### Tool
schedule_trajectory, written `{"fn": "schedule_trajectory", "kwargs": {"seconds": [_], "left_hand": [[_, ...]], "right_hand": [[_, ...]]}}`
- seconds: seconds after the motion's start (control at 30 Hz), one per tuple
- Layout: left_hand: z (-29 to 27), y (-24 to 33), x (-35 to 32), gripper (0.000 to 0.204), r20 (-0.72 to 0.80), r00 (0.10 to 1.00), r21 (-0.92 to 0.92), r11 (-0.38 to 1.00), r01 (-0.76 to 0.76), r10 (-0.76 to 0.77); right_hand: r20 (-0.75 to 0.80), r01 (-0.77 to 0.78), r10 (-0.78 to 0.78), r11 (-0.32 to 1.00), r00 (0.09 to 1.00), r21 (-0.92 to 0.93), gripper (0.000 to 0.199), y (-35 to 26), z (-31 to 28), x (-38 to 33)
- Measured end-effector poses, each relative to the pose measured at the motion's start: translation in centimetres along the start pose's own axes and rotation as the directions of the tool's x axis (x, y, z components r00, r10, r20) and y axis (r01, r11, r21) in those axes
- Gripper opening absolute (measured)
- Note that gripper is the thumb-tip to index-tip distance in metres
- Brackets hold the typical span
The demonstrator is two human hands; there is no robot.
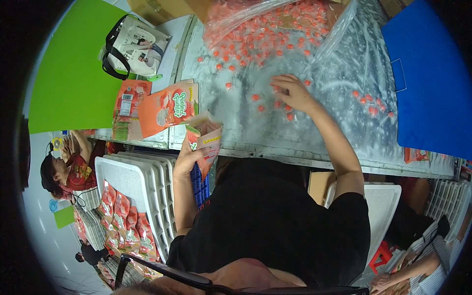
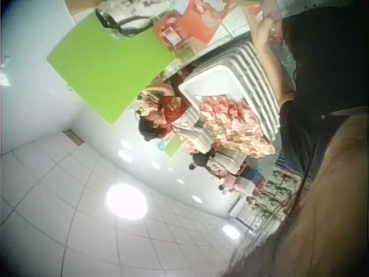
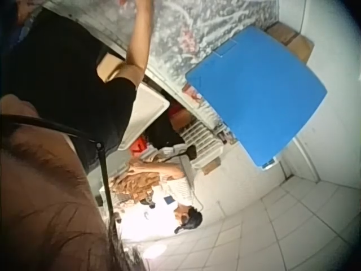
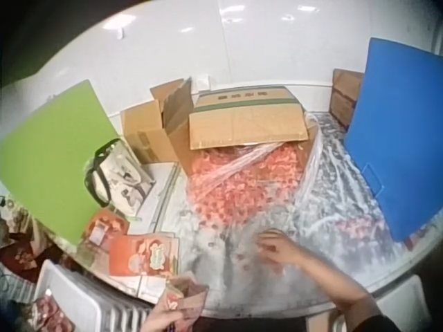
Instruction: Filling plastic bags with small pink candies and placing the filled bags onto a tray.
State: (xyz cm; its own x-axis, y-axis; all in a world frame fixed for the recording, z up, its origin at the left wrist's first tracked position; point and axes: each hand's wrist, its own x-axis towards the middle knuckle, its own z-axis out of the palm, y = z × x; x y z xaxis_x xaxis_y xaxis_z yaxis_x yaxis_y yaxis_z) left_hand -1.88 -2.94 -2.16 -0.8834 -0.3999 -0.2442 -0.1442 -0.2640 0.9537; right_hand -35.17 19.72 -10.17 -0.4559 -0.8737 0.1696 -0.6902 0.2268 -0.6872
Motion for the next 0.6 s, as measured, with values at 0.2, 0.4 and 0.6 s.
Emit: {"fn": "schedule_trajectory", "kwargs": {"seconds": [0.2,0.4,0.6], "left_hand": [[0.1,0.1,0.2,0.071,0.01,0.999,0.022,0.999,0.033,-0.033],[0.5,0.1,0.5,0.089,0.036,0.999,0.006,0.999,0.037,-0.037],[-0.1,-0.7,0.4,0.091,0.057,0.997,0.016,0.999,0.043,-0.044]], "right_hand": [[-0.121,0.021,-0.024,0.999,0.992,-0.027,0.044,-0.3,-0.3,-2.6],[-0.207,-0.155,0.081,0.916,0.975,-0.37,0.07,-5.1,4.0,-3.3],[-0.144,-0.202,0.152,0.859,0.978,-0.469,0.084,-3.8,7.1,-2.9]]}}
